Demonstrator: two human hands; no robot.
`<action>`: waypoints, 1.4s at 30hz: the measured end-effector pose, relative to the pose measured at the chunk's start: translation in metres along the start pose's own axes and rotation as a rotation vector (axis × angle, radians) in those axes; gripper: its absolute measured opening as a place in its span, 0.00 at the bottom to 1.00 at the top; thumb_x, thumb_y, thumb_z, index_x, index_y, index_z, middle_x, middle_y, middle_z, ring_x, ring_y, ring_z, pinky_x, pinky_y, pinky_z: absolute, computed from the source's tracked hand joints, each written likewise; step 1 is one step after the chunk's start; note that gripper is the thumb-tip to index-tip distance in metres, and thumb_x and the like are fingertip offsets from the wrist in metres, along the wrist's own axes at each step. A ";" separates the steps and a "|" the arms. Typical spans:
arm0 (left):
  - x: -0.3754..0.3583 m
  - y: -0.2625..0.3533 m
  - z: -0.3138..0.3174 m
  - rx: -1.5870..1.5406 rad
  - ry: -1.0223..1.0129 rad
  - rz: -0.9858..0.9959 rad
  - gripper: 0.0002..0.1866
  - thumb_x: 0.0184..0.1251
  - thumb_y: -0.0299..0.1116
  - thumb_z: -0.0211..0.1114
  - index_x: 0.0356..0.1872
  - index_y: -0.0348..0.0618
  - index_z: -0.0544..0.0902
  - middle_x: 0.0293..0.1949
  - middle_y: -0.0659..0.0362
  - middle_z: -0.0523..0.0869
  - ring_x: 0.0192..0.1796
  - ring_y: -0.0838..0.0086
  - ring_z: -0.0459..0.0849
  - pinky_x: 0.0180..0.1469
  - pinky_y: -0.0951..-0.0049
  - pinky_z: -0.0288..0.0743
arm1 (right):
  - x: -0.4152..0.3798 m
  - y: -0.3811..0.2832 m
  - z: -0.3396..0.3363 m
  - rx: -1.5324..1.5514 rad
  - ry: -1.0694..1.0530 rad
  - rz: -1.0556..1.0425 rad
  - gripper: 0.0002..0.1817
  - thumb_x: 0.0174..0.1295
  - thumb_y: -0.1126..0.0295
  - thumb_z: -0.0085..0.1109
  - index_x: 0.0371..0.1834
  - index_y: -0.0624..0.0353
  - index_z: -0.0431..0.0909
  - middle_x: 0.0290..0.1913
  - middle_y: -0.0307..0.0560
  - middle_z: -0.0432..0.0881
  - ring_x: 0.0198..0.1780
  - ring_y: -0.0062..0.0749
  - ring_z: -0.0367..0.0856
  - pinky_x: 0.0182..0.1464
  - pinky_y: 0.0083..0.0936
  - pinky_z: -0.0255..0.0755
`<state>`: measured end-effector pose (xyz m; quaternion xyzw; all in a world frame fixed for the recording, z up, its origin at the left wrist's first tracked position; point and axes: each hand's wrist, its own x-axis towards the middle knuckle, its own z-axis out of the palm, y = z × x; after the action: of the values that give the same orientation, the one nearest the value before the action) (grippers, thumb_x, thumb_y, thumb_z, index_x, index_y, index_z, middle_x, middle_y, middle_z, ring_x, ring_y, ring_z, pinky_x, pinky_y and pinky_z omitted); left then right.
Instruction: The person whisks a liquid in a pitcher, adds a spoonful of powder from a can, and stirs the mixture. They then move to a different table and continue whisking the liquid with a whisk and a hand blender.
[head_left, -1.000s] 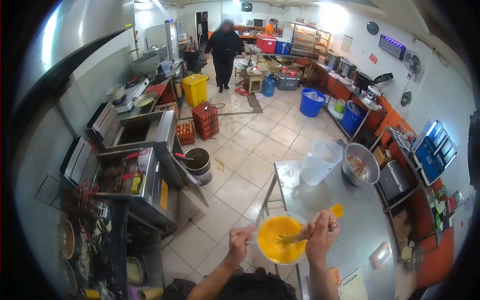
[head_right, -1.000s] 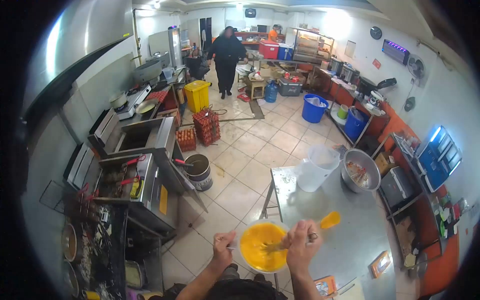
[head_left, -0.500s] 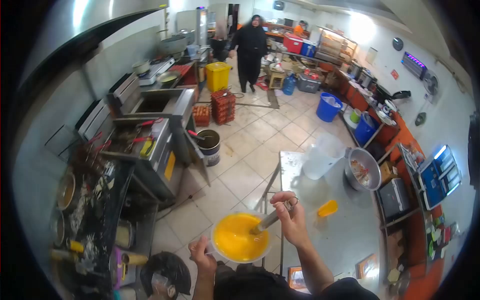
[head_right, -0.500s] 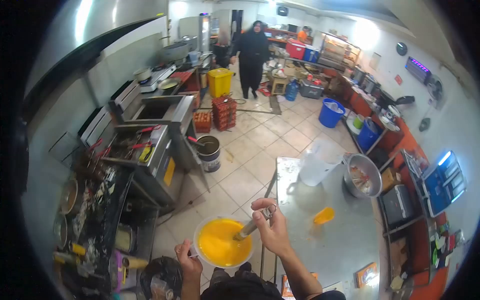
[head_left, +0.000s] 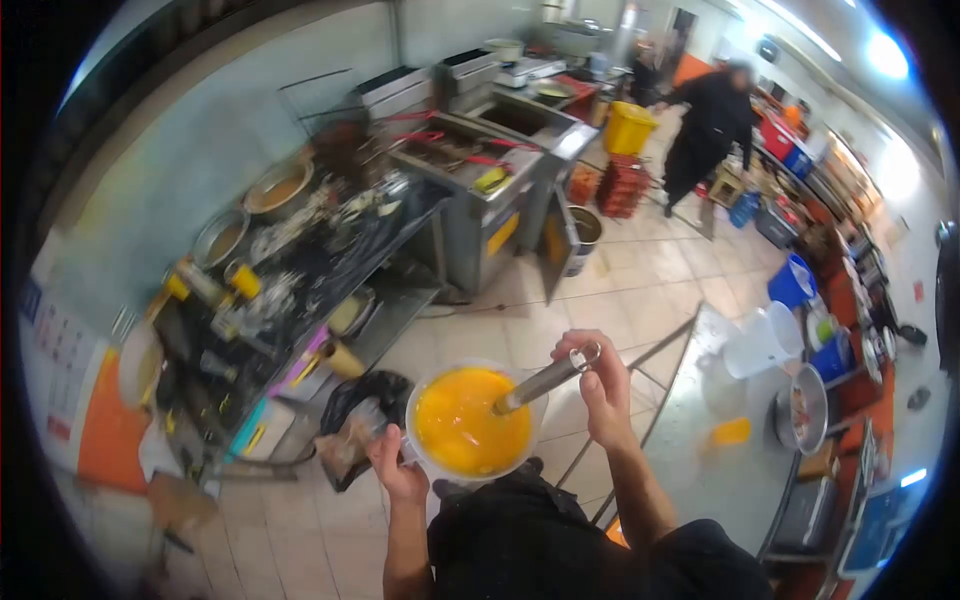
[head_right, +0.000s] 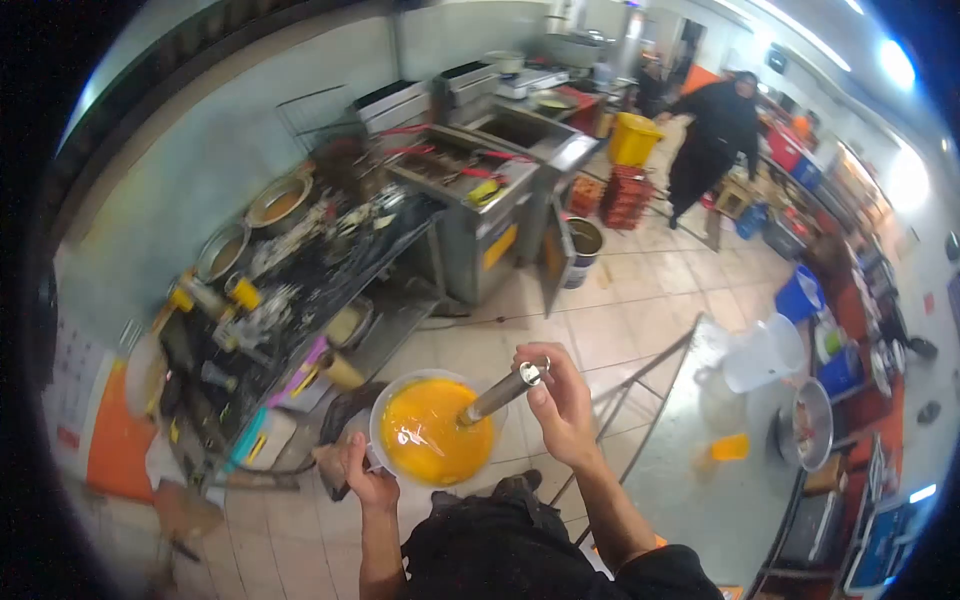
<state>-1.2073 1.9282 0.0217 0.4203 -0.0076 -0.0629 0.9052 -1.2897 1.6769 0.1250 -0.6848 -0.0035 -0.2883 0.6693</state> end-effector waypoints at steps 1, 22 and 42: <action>-0.003 0.016 -0.006 0.009 0.039 0.025 0.13 0.68 0.36 0.58 0.23 0.48 0.72 0.24 0.67 0.74 0.28 0.82 0.74 0.30 0.77 0.67 | 0.001 0.001 0.020 0.000 -0.023 -0.015 0.28 0.67 0.52 0.52 0.58 0.65 0.67 0.52 0.47 0.71 0.54 0.33 0.72 0.62 0.35 0.63; -0.229 0.143 -0.179 -0.034 1.146 0.832 0.20 0.64 0.39 0.64 0.13 0.48 0.70 0.15 0.70 0.68 0.21 0.86 0.65 0.25 0.80 0.53 | -0.142 0.357 0.248 -0.797 -0.616 0.122 0.09 0.62 0.64 0.54 0.35 0.57 0.81 0.31 0.56 0.82 0.36 0.48 0.82 0.39 0.39 0.73; -0.248 0.311 -0.381 -0.172 1.329 1.080 0.14 0.68 0.43 0.58 0.26 0.48 0.70 0.29 0.65 0.74 0.36 0.79 0.75 0.44 0.72 0.69 | -0.171 0.393 0.830 -0.217 -0.645 0.861 0.27 0.72 0.49 0.37 0.60 0.61 0.69 0.34 0.56 0.82 0.25 0.46 0.84 0.23 0.35 0.80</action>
<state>-1.3949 2.4459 0.0220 0.2388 0.3297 0.6352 0.6563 -0.9548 2.4636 -0.2511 -0.7429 0.1020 0.2375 0.6174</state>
